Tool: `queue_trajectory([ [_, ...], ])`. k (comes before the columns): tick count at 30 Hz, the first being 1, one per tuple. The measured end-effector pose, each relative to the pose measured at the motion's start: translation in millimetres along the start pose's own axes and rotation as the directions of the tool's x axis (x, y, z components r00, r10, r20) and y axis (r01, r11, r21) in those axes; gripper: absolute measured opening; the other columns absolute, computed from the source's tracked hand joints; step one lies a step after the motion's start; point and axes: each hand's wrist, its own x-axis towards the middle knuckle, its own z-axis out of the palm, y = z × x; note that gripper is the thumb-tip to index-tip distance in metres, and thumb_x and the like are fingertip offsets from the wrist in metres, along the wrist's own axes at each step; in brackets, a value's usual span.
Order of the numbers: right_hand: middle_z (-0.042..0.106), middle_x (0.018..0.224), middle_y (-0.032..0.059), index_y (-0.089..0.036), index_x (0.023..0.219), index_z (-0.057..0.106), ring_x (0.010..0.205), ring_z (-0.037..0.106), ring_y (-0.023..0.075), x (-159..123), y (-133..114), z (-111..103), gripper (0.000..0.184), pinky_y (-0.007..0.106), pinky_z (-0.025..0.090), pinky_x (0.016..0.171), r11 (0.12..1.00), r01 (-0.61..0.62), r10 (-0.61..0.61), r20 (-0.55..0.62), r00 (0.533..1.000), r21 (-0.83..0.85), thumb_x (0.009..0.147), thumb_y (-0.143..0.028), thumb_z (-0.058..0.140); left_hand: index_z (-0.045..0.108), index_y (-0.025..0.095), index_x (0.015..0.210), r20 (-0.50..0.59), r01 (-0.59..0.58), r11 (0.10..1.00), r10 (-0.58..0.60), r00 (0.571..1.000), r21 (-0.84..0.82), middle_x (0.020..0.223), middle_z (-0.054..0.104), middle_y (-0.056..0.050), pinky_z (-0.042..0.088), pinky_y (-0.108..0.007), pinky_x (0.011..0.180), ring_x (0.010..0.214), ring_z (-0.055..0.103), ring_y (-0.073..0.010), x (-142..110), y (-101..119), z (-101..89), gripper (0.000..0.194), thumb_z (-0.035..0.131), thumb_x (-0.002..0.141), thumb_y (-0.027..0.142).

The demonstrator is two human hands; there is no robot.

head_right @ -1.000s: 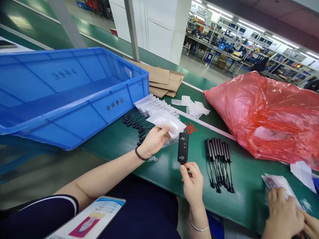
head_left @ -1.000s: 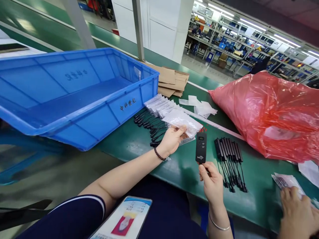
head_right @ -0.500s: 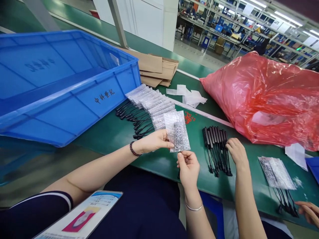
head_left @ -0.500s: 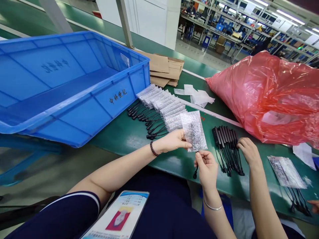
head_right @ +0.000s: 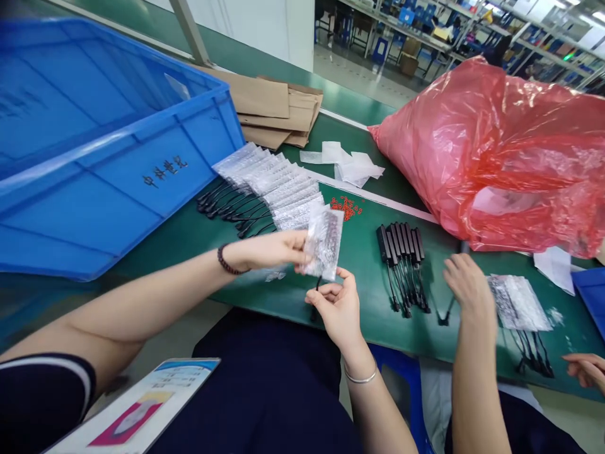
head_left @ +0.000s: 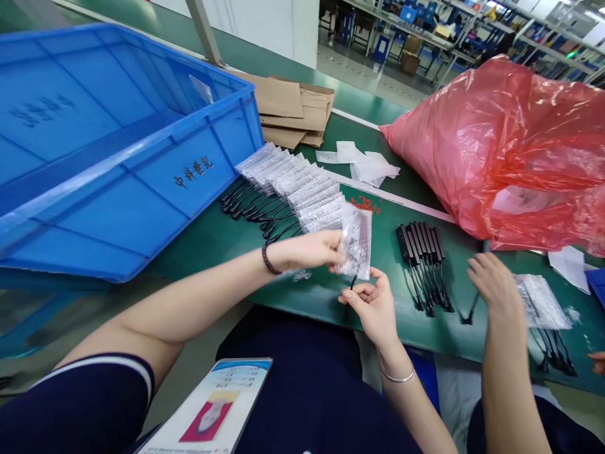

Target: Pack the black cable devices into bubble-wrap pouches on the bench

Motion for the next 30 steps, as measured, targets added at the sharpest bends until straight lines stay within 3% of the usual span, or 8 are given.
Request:
queue_trajectory([
  [3,0.065,0.101,0.0044,-0.024,0.119,0.036,0.092,0.066,0.0167,-1,-5,-1,0.055,0.031,0.055,0.077,1.0,0.019,-0.018,0.081,0.997,-0.015,0.076,-0.03,0.07,0.054,0.012,0.069,-0.116,0.083,0.988,-0.068,0.991,0.132,0.058,0.051,0.001,0.041,-0.021,0.054,0.051,0.048,-0.0079,1,41,-31.1,0.005,0.058,0.067,0.014],
  [6,0.059,0.111,0.0087,-0.023,0.12,0.039,0.096,0.063,0.0183,5,-6,-1,0.046,0.033,0.057,0.073,0.999,0.037,-0.035,0.051,0.998,-0.039,0.082,-0.036,0.062,0.055,0.013,0.061,-0.081,0.173,0.94,-0.156,0.984,0.293,0.056,0.047,0.001,0.04,-0.026,0.058,0.05,0.047,-0.0092,9,58,-56.8,0.004,0.057,0.062,0.009],
  [12,0.041,0.137,0.0152,-0.02,0.13,0.039,0.115,0.051,0.0211,38,19,10,0.054,0.034,0.054,0.081,0.944,0.124,-0.122,0.025,0.992,-0.305,0.082,-0.035,0.058,0.051,0.018,0.056,-0.045,0.214,0.671,-0.259,0.965,0.71,0.045,0.049,0.001,0.036,-0.026,0.053,0.045,0.045,-0.013,37,6,-56.4,0.008,0.051,0.061,0.011],
  [18,0.04,0.14,0.0191,-0.015,0.139,0.034,0.116,0.052,0.0237,54,35,26,0.066,0.034,0.055,0.08,0.932,0.1,-0.092,0.04,0.995,-0.349,0.081,-0.037,0.057,0.059,0.012,0.1,-0.171,0.156,0.183,0.07,0.983,0.971,0.08,0.062,-0.011,0.04,-0.029,0.062,0.07,0.056,-0.0219,16,-5,-32.6,0.024,0.047,0.083,0.024],
  [21,0.044,0.137,0.0179,-0.015,0.138,0.036,0.114,0.055,0.0222,58,33,31,0.062,0.033,0.055,0.081,0.927,0.12,-0.1,0.075,0.992,-0.356,0.081,-0.033,0.055,0.059,0.014,0.109,-0.01,0.011,-0.005,0.259,0.966,1.0,0.103,0.058,-0.015,0.042,-0.035,0.076,0.093,0.056,-0.0264,9,-11,-23.9,0.027,0.044,0.088,0.022],
  [24,0.056,0.125,0.0126,-0.017,0.132,0.043,0.104,0.06,0.018,59,20,15,0.051,0.029,0.055,0.077,0.886,0.165,-0.11,0.15,0.983,-0.434,0.084,-0.03,0.053,0.063,0.019,0.103,0.161,-0.136,-0.113,0.253,0.954,0.984,0.105,0.058,-0.012,0.04,-0.037,0.081,0.096,0.054,-0.0253,13,-24,-22.3,0.025,0.043,0.089,0.016],
  [27,0.065,0.106,0.0074,-0.019,0.117,0.054,0.092,0.061,0.0158,56,1,-28,0.032,0.029,0.05,0.08,0.626,0.153,-0.24,-0.002,0.971,-0.765,0.088,-0.031,0.049,0.064,0.019,0.105,0.182,-0.135,-0.196,0.248,0.952,0.971,0.102,0.058,-0.012,0.041,-0.038,0.076,0.09,0.054,-0.0253,19,-35,-19.8,0.029,0.04,0.089,0.015],
  [30,0.064,0.1,0.0116,-0.016,0.103,0.06,0.097,0.057,0.021,47,-12,-74,0.024,0.034,0.044,0.085,0.265,-0.131,-0.421,-0.237,0.876,-0.955,0.091,-0.029,0.044,0.065,0.017,0.105,0.237,-0.158,-0.293,0.259,0.936,0.943,0.103,0.059,-0.014,0.042,-0.038,0.075,0.09,0.054,-0.0267,18,-44,-11.7,0.035,0.036,0.086,0.007],
])
